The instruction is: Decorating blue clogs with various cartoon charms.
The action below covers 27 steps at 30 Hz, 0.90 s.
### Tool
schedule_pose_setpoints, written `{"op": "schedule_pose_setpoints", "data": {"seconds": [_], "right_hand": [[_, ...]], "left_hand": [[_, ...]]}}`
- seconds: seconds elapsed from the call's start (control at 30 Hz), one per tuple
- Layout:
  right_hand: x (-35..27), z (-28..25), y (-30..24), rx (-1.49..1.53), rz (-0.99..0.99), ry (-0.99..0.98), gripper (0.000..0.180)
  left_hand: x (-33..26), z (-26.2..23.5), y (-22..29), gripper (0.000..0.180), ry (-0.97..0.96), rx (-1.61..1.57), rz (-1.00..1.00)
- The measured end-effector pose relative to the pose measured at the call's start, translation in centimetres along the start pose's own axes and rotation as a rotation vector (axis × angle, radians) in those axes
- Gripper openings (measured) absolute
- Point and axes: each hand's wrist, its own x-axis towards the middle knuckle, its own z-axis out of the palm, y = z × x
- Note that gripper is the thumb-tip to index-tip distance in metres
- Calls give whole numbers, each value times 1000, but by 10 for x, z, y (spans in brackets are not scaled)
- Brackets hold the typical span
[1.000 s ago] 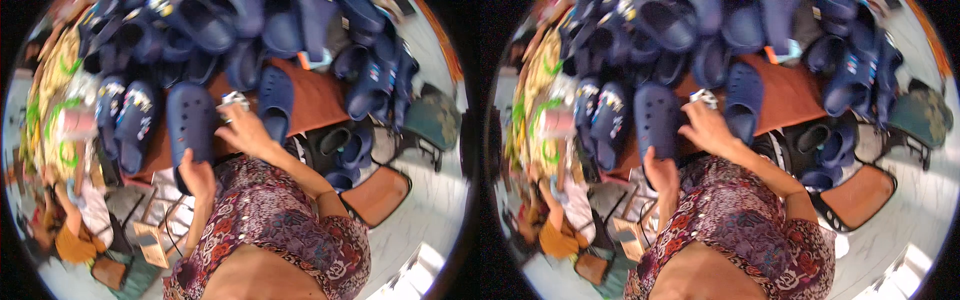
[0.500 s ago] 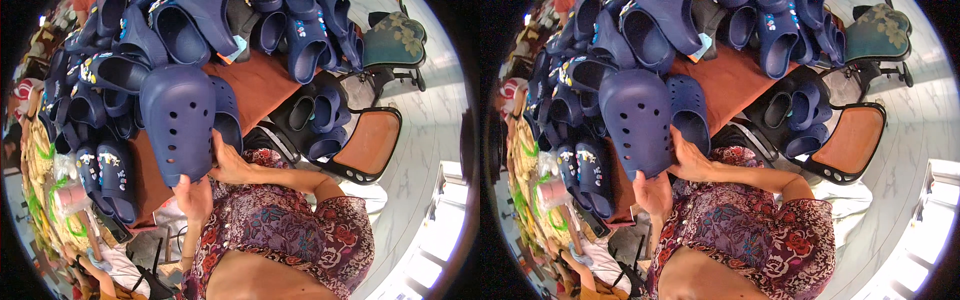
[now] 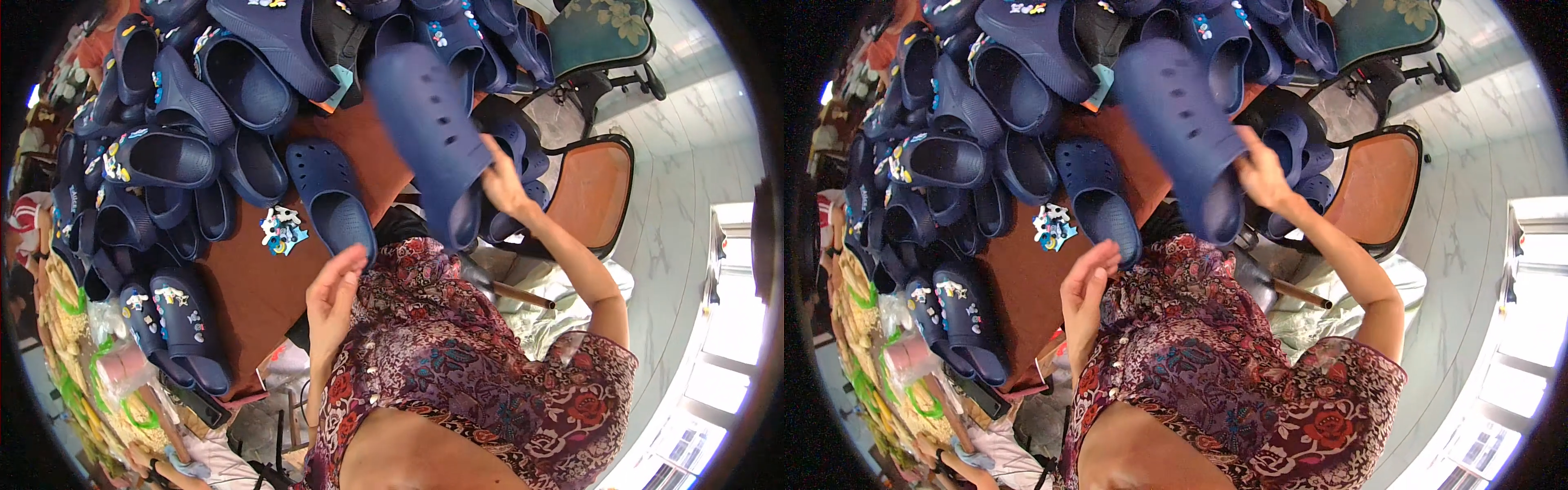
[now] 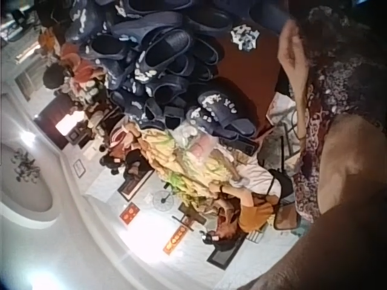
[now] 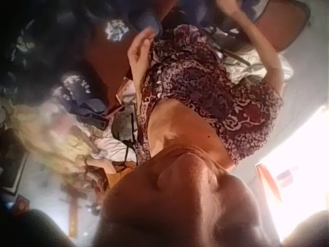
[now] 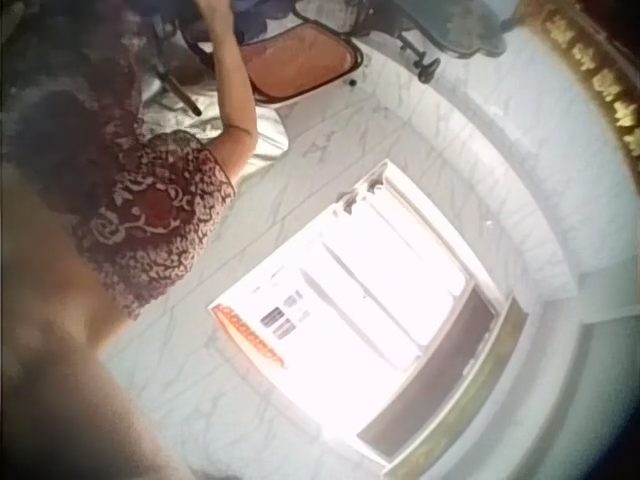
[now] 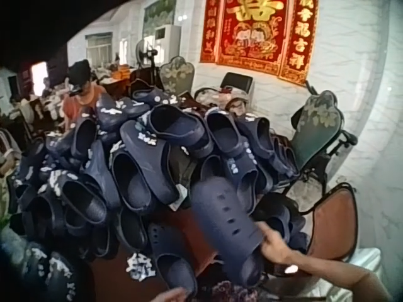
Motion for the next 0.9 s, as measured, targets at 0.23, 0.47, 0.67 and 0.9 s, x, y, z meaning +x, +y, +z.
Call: {"op": "schedule_pose_setpoints", "data": {"seconds": [0.23,0.47,0.67,0.9], "right_hand": [[-65,-99,176,-320,589,629,49],[-128,-183,282,-545,1084,637,55],[-108,-150,250,-744,1061,513,53],[-127,-164,287,-701,1002,470,42]], "left_hand": [[17,-25,-38,32,93,40,14],[16,-33,-55,31,67,22,-14],[10,-32,-58,31,112,33,-7],[7,-32,-46,32,121,53,-34]]}}
